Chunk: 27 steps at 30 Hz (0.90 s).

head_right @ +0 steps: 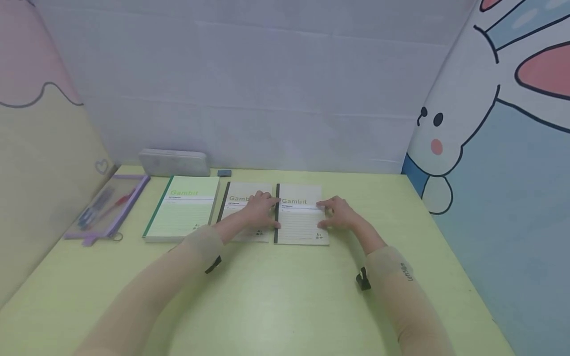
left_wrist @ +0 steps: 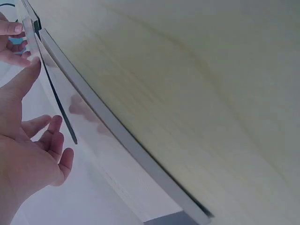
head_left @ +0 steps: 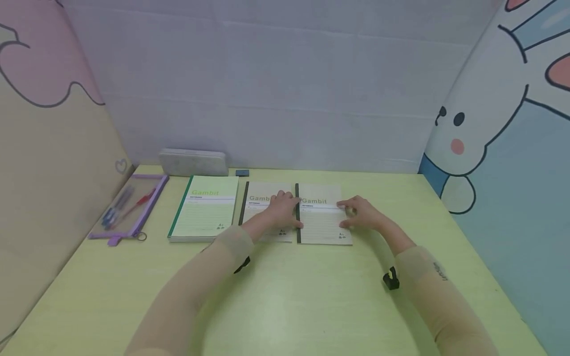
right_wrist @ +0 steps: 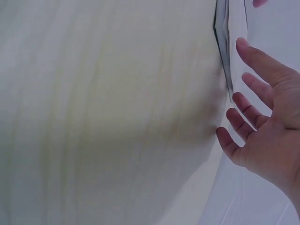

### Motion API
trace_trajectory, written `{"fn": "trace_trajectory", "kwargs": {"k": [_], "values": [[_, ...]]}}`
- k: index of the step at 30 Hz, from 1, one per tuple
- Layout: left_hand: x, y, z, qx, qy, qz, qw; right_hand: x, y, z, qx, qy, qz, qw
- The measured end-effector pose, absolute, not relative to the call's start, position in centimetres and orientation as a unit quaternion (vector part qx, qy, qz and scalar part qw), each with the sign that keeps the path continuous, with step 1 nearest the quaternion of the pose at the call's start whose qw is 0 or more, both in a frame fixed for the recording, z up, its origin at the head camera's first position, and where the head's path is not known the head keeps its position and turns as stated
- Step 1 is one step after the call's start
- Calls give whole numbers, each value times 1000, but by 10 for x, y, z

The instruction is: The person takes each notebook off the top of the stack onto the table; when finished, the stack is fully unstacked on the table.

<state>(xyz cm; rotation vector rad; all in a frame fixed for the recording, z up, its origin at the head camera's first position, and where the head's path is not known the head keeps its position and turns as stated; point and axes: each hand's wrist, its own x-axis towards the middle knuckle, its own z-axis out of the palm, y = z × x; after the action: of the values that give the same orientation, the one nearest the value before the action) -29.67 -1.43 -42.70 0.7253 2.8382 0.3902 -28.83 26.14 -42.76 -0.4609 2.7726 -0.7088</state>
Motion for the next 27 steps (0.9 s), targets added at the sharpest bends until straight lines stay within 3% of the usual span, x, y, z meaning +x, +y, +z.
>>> {"fn": "trace_trajectory", "kwargs": {"k": [15, 27], "values": [[-278, -67, -389, 297, 938, 173, 47, -278, 233, -374, -197, 945, -249, 79], [-271, -139, -372, 255, 943, 214, 20, -274, 186, -345, -235, 935, -261, 46]]}}
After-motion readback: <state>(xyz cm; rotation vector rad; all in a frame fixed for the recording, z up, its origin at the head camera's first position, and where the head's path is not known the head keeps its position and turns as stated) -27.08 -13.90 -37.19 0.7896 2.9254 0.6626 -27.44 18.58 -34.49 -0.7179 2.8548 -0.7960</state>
